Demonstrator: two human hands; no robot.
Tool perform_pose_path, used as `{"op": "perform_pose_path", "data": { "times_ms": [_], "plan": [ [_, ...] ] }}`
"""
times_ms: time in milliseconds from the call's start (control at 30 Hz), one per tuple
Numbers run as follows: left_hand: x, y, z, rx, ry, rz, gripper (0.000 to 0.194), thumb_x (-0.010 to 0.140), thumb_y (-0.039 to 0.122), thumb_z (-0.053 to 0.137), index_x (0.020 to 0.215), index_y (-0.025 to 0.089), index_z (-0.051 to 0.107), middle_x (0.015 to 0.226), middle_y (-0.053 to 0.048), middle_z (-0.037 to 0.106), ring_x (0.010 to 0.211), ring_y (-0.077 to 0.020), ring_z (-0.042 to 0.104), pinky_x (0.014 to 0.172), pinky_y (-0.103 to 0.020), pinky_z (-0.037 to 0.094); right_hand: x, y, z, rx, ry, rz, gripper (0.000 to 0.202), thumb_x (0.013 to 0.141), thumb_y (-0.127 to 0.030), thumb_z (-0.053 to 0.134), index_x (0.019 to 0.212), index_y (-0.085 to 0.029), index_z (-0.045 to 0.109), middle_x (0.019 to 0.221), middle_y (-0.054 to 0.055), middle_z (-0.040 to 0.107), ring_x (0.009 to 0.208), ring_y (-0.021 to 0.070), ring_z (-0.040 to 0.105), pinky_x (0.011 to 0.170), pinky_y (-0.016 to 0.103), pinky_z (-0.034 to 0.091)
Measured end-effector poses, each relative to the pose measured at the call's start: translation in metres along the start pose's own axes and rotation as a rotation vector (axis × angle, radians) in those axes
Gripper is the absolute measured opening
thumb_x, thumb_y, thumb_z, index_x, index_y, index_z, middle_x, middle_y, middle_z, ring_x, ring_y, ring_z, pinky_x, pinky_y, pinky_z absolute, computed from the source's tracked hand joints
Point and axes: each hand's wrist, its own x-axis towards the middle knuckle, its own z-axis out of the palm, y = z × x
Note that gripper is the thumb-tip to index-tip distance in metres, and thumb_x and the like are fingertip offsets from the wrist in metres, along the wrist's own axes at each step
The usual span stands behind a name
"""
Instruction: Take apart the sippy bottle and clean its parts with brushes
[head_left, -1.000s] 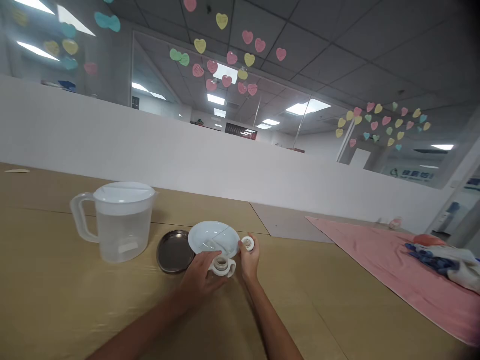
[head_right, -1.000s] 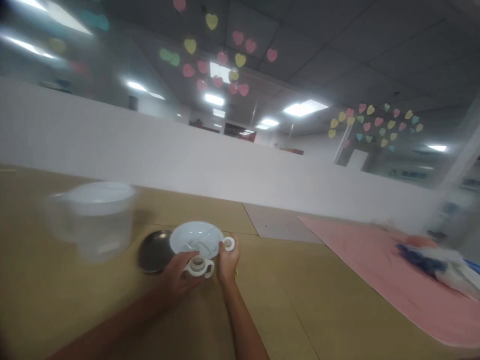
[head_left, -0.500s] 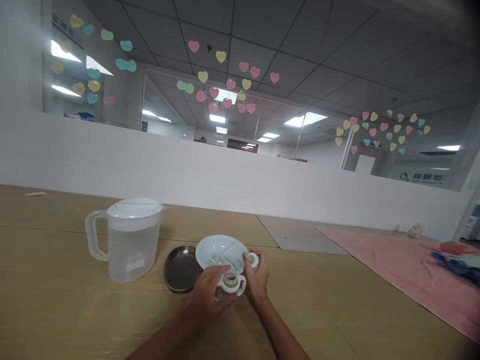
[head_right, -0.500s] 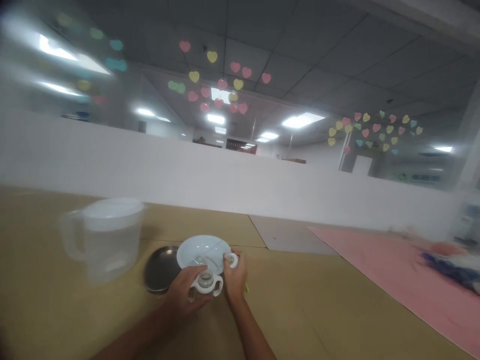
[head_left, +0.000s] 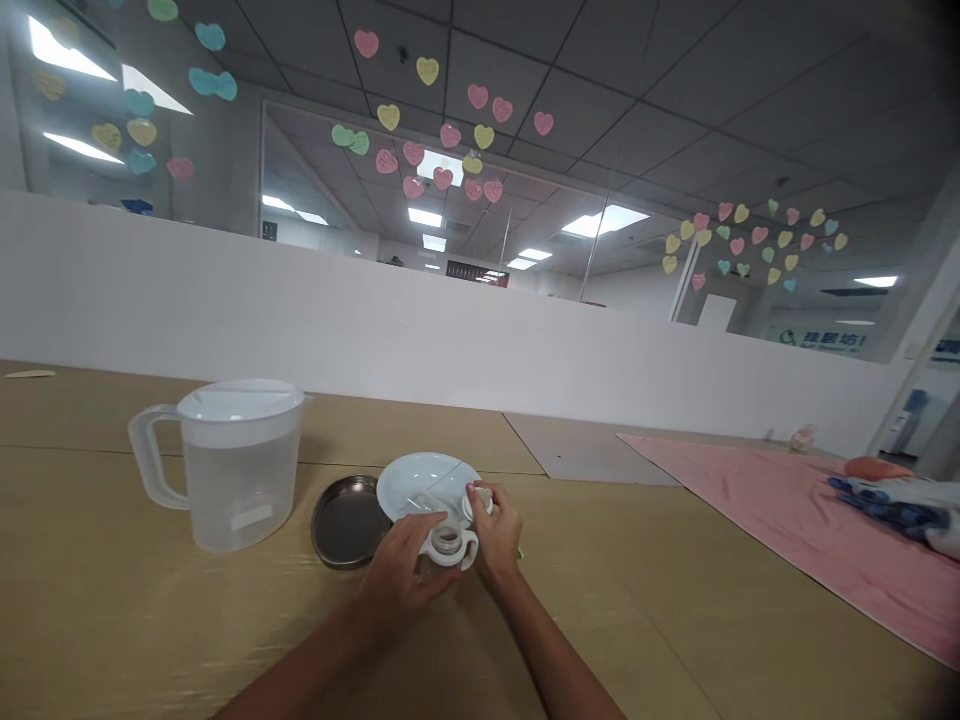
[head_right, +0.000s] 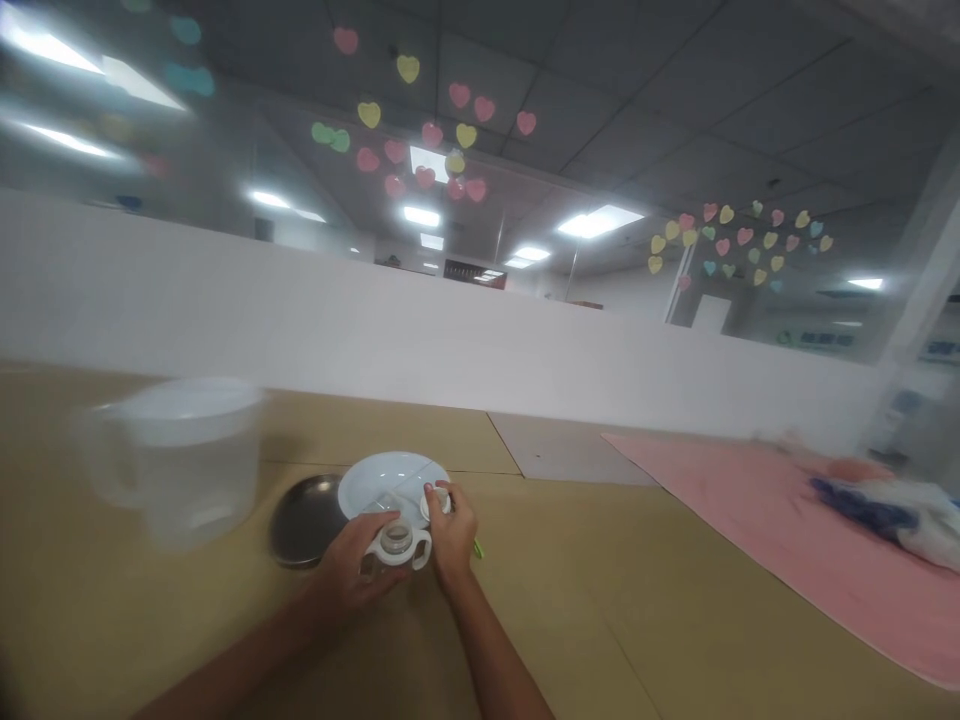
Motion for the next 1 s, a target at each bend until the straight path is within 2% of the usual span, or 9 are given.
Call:
{"op": "perform_pose_path", "data": {
  "times_ms": [233,433,667,1000],
  "plan": [
    [-0.001,-0.001,0.001,-0.009,0.0,0.008,0.052,0.08,0.048,0.059,0.121,0.018,0.048,0.109,-0.012,0.064,0.1,-0.025,0.061,0.086,-0.037,0.05,0.001,0.002,0.001,-0.011,0.019,-0.025,0.034,0.074,-0.049,0.061,0.074,-0.015,0.067,0.069,0.002,0.067,0.062,0.0156,0.056,0.061,0.025,0.042],
    [-0.002,-0.003,0.003,-0.003,-0.017,-0.003,0.051,0.081,0.05,0.058,0.12,0.018,0.048,0.111,-0.013,0.063,0.101,-0.0263,0.061,0.086,-0.038,0.05,0.001,0.01,0.002,-0.03,0.034,-0.031,0.041,0.077,-0.053,0.056,0.077,-0.013,0.067,0.058,0.0,0.062,0.053,0.0133,0.051,0.054,0.023,0.039],
    [0.0,-0.003,0.002,0.024,0.026,0.065,0.052,0.08,0.048,0.06,0.12,0.018,0.046,0.106,-0.011,0.065,0.096,-0.0243,0.063,0.082,-0.035,0.052,0.004,0.013,0.001,0.031,0.055,-0.037,0.041,0.078,-0.054,0.054,0.073,-0.015,0.065,0.069,0.004,0.066,0.064,0.0159,0.056,0.062,0.025,0.042],
    [0.001,-0.001,0.0,0.027,0.022,0.08,0.052,0.082,0.049,0.057,0.121,0.018,0.045,0.109,-0.012,0.065,0.098,-0.0246,0.062,0.084,-0.036,0.051,0.002,0.014,0.004,0.061,0.145,0.023,0.044,0.08,-0.056,0.05,0.084,-0.015,0.064,0.074,0.003,0.065,0.068,0.0169,0.056,0.066,0.026,0.041]
  ]
}}
